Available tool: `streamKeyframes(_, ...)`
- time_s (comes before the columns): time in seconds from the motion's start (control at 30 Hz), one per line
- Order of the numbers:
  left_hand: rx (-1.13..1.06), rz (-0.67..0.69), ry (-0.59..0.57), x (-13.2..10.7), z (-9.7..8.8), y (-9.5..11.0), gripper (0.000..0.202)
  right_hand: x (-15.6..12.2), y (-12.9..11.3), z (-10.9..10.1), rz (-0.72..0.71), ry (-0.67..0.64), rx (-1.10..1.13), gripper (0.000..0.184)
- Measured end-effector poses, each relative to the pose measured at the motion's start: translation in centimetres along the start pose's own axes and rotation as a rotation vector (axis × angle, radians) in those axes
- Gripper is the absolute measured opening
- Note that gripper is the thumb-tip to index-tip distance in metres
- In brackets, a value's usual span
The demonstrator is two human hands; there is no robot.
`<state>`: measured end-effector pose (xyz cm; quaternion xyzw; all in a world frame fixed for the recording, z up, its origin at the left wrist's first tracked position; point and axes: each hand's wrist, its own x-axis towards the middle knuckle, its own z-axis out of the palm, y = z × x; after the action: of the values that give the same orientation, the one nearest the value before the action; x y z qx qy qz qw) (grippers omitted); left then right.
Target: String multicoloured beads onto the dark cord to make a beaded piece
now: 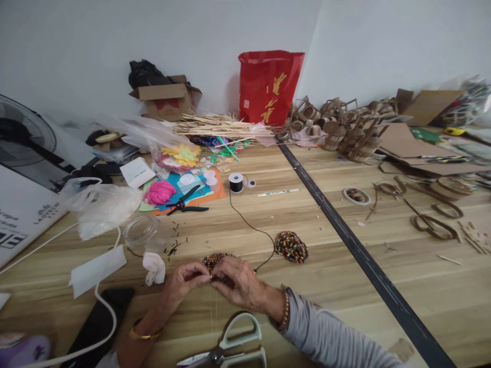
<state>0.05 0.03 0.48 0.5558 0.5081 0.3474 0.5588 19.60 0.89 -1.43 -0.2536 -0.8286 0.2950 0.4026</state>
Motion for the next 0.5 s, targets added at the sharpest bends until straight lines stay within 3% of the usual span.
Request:
streamKeyframes(0.23,-0.017,0.036,-0.041,0.08,0.02,-0.51,0.013,0.08,0.04,-0.11,-0.030,-0.027,0.021,0.002)
streamKeyframes(0.5,-0.035,-0.012,-0.041,-0.05,-0.27,0.39,0.018,0.33,-0.89,-0.74,-0.019,-0.030,0.008,0.003)
